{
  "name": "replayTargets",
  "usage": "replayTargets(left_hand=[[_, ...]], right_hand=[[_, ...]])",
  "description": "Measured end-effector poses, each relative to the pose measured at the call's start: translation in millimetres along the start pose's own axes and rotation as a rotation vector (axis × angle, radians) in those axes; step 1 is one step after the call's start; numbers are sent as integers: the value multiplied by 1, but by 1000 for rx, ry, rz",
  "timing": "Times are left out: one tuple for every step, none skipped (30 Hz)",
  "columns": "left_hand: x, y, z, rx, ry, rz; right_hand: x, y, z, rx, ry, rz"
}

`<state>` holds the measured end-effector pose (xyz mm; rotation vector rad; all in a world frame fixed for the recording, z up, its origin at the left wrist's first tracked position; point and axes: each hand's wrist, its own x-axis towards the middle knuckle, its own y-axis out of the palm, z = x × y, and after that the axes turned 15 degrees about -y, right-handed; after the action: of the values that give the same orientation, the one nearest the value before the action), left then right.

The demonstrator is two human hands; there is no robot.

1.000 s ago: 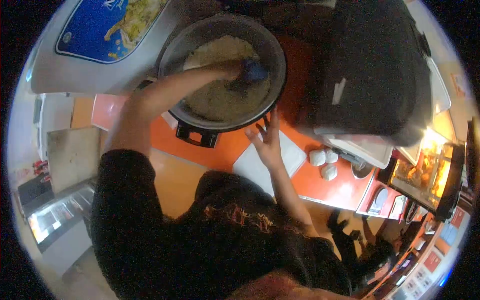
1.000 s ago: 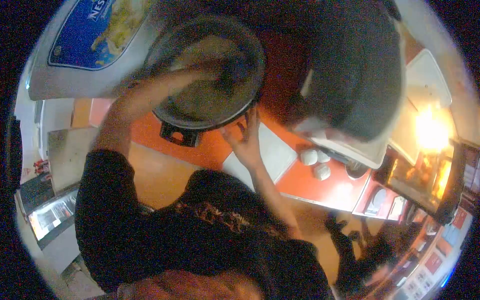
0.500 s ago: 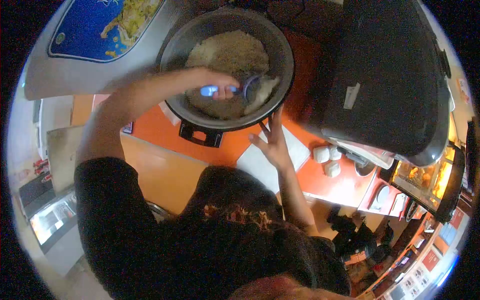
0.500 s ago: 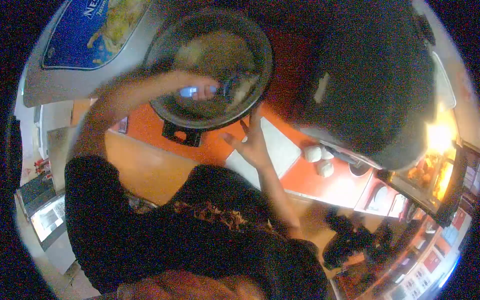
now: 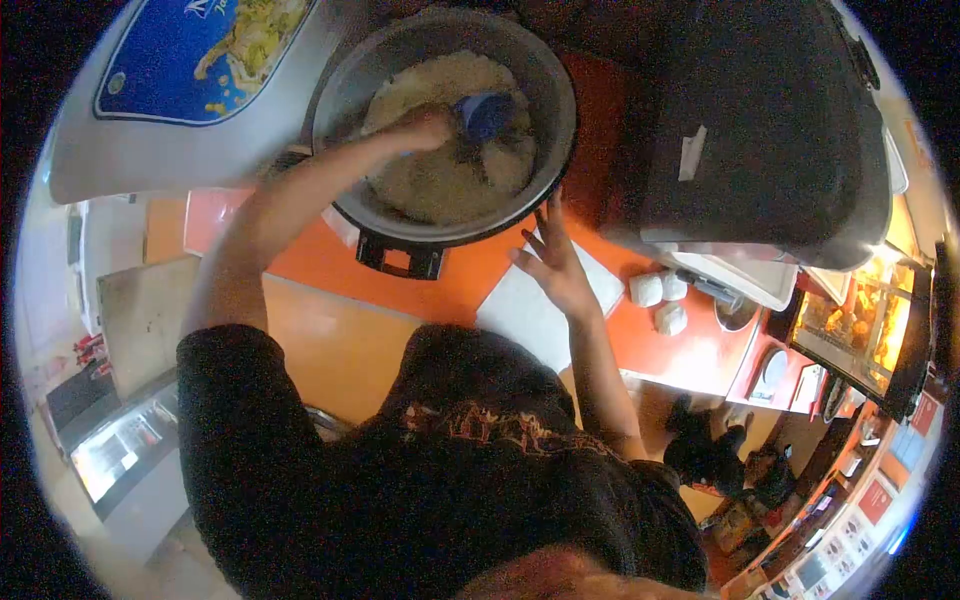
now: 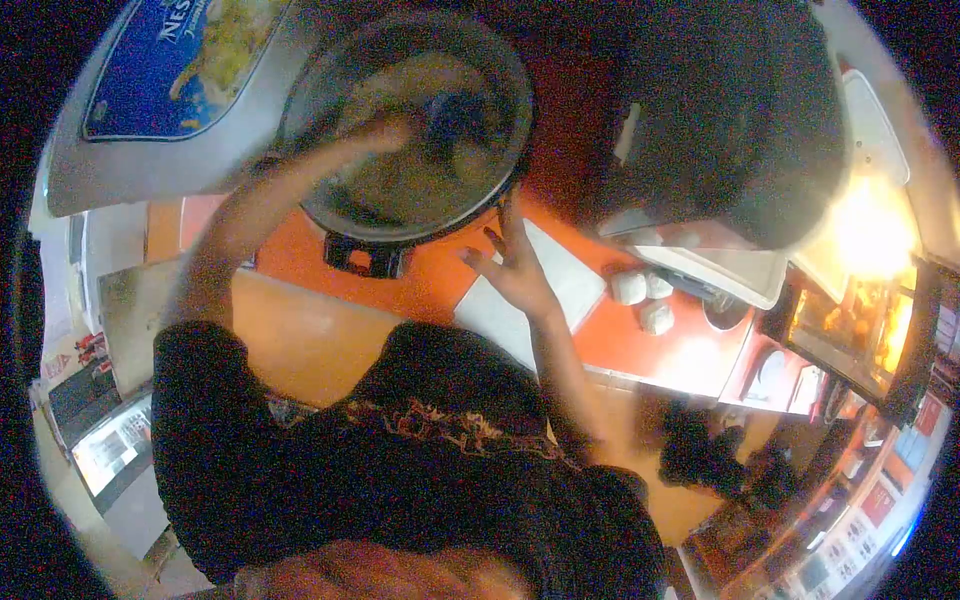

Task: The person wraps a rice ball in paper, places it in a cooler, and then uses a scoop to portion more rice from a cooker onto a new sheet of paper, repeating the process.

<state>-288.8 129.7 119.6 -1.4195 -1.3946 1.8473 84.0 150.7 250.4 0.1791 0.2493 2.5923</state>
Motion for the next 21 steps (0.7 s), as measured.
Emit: replayTargets(left_hand=[[3,14,0,-8,-13,-86],[5,27,0,-16,-27,-172],[-3,40,-9,-186,-112,-305],[-15,48,-24,-358,-198,-438],[-37,32,-38,-450,-154,-353],[-59,14,-53,-542,-118,-265],[-40,56,-31,-562,-22,-103],[-31,80,-21,-581,71,58],[-28,72,-33,-321,198,127],[-26,53,-53,-55,324,196],[-31,33,-67,214,448,265],[-56,3,-73,112,378,254],[-93,-39,-80,13,307,243],[-116,-68,-86,-83,235,229],[-125,-79,-85,-24,326,194],[-131,-85,-81,34,420,160],[-136,-86,-81,82,513,131],[-128,-79,-81,34,454,225],[-116,-69,-81,-16,389,317],[-111,-58,-78,-67,320,410],[-118,-58,-74,-50,380,343]], right_hand=[[1,1,0,-5,-12,3],[1,1,0,-15,-21,11],[1,1,-1,-25,-30,19],[1,0,-2,-38,-38,26],[3,-2,-1,-42,-31,32],[4,-3,0,-45,-22,35],[1,-4,1,-45,-5,39],[-2,-4,1,-54,-9,51],[0,-4,1,-64,-23,65],[2,-4,0,-72,-39,72],[4,-4,0,-90,-46,86],[4,-5,2,-109,-48,103],[4,-5,4,-126,-51,120],[5,-6,6,-127,-33,121],[5,-5,10,-125,-18,119],[7,-5,12,-124,-3,114],[7,-4,15,-143,-15,122],[9,-3,17,-164,-29,133],[9,-1,18,-184,-44,149],[7,-1,15,-171,-53,148],[5,-2,10,-162,-69,143]])
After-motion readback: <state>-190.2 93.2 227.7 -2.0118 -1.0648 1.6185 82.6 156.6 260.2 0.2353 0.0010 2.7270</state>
